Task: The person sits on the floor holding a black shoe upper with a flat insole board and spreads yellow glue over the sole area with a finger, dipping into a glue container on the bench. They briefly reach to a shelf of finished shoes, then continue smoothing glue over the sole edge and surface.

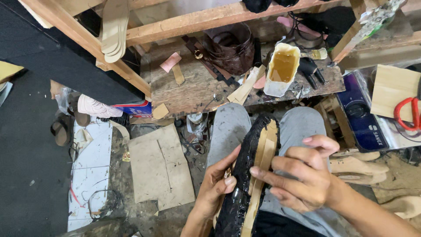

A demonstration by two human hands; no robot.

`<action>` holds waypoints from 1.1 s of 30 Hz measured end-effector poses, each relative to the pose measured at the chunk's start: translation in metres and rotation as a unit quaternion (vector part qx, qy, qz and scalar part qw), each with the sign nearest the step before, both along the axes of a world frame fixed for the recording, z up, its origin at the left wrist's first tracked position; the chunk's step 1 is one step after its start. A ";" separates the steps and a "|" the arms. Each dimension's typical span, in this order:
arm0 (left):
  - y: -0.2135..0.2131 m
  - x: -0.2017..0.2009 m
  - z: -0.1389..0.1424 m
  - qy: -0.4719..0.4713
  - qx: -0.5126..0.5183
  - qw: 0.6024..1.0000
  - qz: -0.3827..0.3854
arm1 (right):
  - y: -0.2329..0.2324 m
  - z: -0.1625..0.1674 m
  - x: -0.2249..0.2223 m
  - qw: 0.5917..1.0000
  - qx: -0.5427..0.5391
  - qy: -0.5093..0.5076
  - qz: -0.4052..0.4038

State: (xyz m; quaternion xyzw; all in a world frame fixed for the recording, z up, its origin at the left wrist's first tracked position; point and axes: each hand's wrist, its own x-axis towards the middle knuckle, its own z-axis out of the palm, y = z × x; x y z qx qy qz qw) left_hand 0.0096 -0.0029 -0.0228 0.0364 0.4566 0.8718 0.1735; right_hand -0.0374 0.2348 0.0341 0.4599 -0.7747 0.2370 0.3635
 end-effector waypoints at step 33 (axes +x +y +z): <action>-0.003 -0.003 0.017 0.190 -0.363 0.882 0.231 | 0.013 -0.036 0.021 0.810 -0.476 -0.333 0.080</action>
